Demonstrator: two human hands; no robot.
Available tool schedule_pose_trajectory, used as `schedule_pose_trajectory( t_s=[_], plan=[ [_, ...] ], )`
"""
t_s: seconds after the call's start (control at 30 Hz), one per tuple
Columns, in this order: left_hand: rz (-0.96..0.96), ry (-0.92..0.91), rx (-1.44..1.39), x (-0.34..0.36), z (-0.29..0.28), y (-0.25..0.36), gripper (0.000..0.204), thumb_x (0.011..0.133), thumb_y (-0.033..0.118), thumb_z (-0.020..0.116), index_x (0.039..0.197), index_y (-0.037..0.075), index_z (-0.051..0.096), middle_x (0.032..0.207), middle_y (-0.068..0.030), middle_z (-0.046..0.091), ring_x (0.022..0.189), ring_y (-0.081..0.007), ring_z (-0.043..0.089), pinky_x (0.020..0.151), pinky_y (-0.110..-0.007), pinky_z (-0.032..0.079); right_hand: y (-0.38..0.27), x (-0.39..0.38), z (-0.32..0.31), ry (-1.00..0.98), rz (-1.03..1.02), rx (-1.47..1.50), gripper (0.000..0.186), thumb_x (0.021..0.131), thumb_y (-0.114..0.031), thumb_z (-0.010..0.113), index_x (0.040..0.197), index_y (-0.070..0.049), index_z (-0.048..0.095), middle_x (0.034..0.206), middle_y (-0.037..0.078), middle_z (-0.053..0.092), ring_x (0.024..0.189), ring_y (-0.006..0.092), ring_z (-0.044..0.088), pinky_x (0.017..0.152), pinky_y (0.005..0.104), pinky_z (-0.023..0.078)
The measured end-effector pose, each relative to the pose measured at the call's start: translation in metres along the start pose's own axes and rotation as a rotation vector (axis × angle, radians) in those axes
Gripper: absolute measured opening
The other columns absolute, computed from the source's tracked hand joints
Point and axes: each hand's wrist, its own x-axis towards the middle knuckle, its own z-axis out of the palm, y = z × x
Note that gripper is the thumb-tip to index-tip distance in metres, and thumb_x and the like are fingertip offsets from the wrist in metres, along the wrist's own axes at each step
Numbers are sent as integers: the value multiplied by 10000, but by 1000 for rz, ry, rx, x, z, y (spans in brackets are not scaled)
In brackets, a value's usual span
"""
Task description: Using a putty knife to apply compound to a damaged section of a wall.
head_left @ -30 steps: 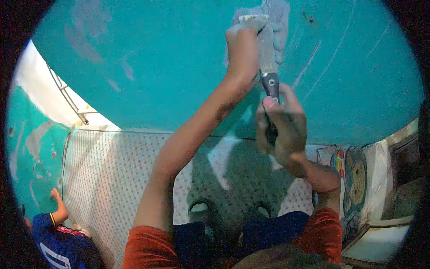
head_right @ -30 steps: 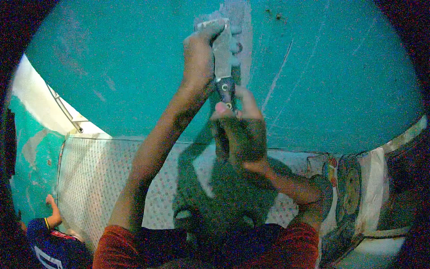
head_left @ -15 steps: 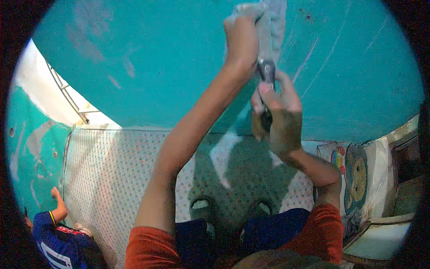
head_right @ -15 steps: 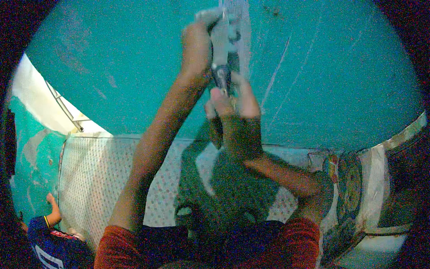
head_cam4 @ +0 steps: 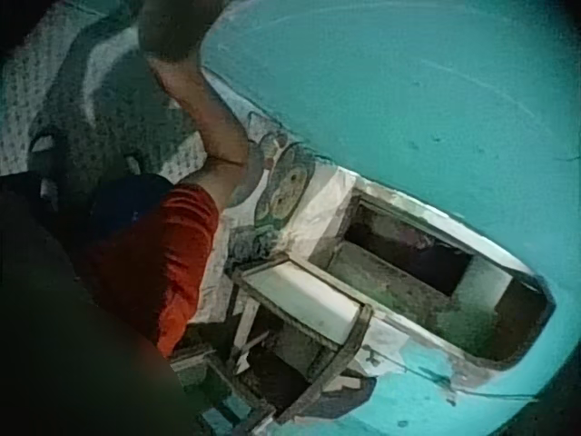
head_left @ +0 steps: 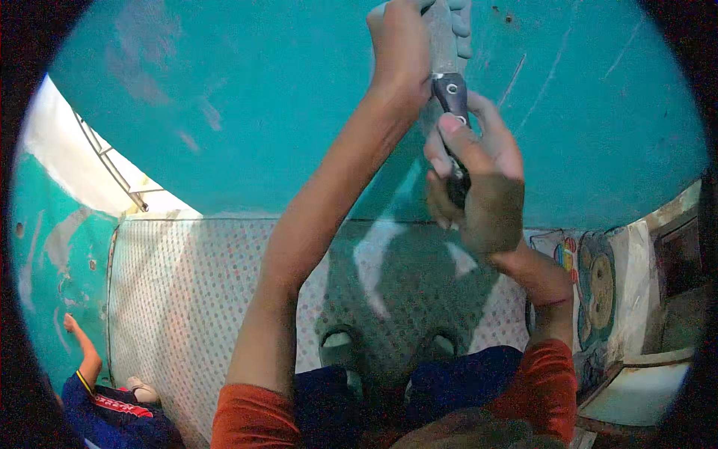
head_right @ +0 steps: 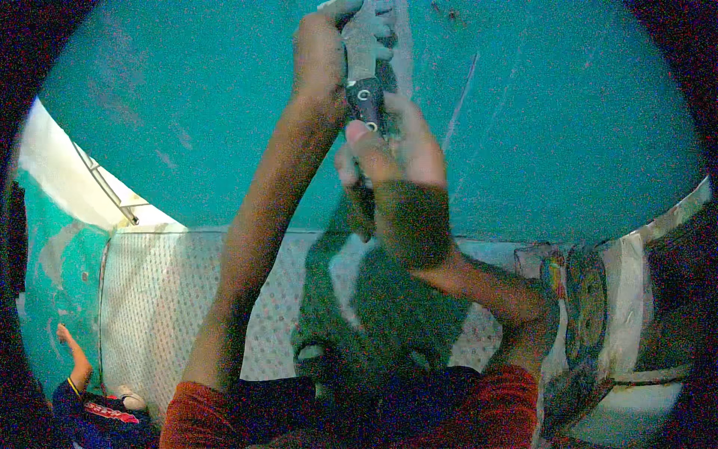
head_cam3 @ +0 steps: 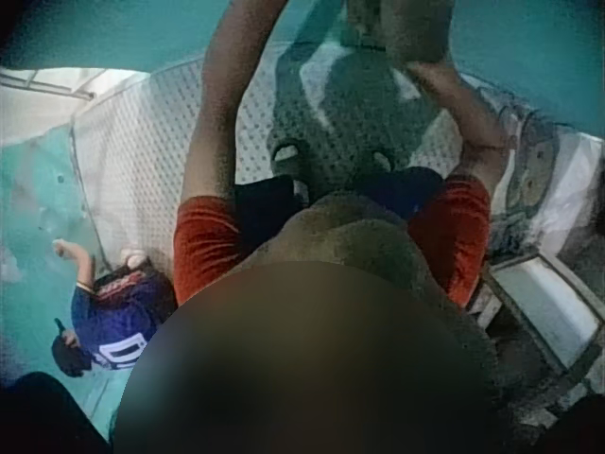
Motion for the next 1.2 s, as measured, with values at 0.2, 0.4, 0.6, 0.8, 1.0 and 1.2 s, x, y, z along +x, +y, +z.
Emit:
schedule_pose_trajectory(
  t_s=[0.2, 0.4, 0.6, 0.8, 1.0, 1.2],
  plan=[
    [-78, 55, 20, -9, 7, 5, 229, 839, 200, 466, 876, 7, 585, 711, -102, 620, 561, -168, 588, 492, -285, 482, 1, -2, -2, 74, 18, -44, 377, 894, -243, 477, 1170, -19, 350, 622, 19, 443, 297, 87, 325, 270, 242, 259],
    [-42, 75, -31, -18, 6, -4, 222, 832, 171, 448, 867, 16, 604, 708, -94, 625, 574, -156, 589, 509, -269, 477, 12, -2, -4, 48, -6, -36, 382, 882, -251, 490, 1166, -31, 363, 627, 17, 435, 305, 86, 327, 269, 244, 254],
    [73, 82, 132, -6, 6, 5, 230, 843, 165, 464, 846, 3, 628, 708, -76, 626, 576, -136, 582, 493, -276, 484, 0, -1, 3, 24, 19, 60, 385, 880, -261, 492, 1168, -34, 374, 616, 11, 425, 307, 82, 326, 269, 244, 252],
    [-90, 63, -83, -10, 14, 5, 213, 836, 161, 467, 856, 0, 606, 660, -79, 599, 514, -160, 571, 456, -293, 481, -16, -4, -4, 19, 53, 39, 410, 883, -260, 483, 1192, -16, 366, 598, -2, 414, 281, 76, 291, 268, 234, 241],
    [-50, 76, -36, -4, 11, 0, 239, 828, 190, 463, 876, -2, 599, 655, -76, 597, 539, -168, 582, 498, -305, 493, -12, -3, -10, 56, 32, -44, 411, 881, -255, 497, 1196, -26, 366, 602, 5, 430, 287, 75, 295, 268, 240, 246],
    [55, 112, 79, -10, 13, -8, 242, 840, 196, 456, 874, 5, 600, 682, -82, 614, 574, -163, 598, 525, -296, 504, 5, -4, -15, 50, 45, -43, 412, 877, -268, 510, 1182, -29, 371, 601, 8, 430, 312, 75, 320, 276, 236, 248]
  ],
)
